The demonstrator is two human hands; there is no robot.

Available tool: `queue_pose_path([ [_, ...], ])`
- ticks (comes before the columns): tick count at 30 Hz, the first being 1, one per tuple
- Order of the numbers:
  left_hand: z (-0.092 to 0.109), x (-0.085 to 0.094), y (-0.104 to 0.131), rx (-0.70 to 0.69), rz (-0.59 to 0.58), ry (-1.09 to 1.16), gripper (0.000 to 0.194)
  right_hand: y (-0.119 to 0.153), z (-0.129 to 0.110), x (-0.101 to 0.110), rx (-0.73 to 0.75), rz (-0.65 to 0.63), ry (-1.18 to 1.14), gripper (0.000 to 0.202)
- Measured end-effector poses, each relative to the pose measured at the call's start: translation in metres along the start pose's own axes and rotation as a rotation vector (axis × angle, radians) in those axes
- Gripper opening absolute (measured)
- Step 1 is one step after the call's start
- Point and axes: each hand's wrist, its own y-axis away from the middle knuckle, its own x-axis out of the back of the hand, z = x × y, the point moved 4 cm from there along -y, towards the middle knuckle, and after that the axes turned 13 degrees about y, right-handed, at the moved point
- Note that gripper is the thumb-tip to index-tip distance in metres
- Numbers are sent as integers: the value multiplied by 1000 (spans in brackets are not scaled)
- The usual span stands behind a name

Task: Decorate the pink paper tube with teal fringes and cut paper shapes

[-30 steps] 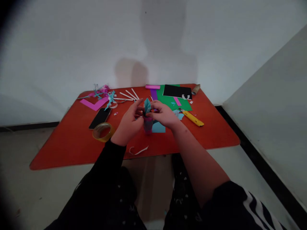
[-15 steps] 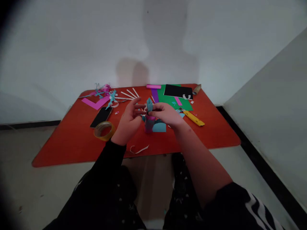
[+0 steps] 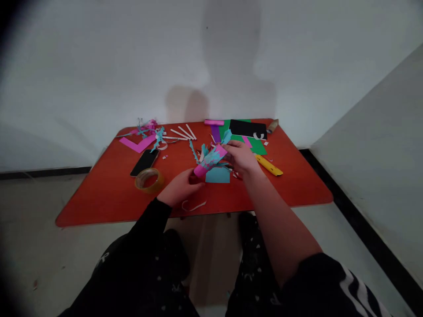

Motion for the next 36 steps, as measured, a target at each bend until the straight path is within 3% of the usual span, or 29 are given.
queue_pose_path([
  [4,-3,-1,-3,12,61,109,39,2,-4,1,47,-32,-70,25],
  [16,-5,9,-6,12,61,238,22,4,-5,3,63,-22,-137,24],
  [18,-4,14,-7,26,126,375,18,3,-5,5,68,-6,-139,24],
  [21,-4,15,-9,63,276,852,11,1,-4,5,71,-1,-148,24],
  [23,-4,10,-10,73,338,1143,18,0,-2,3,72,-6,-160,26],
  [26,1,-1,-9,68,373,1362,24,1,-1,-4,81,-16,-182,30],
  [29,6,-7,-7,79,425,1493,23,3,-1,-13,86,-16,-203,32],
  [36,10,1,-13,153,576,1501,20,4,2,-35,119,-8,-207,39],
])
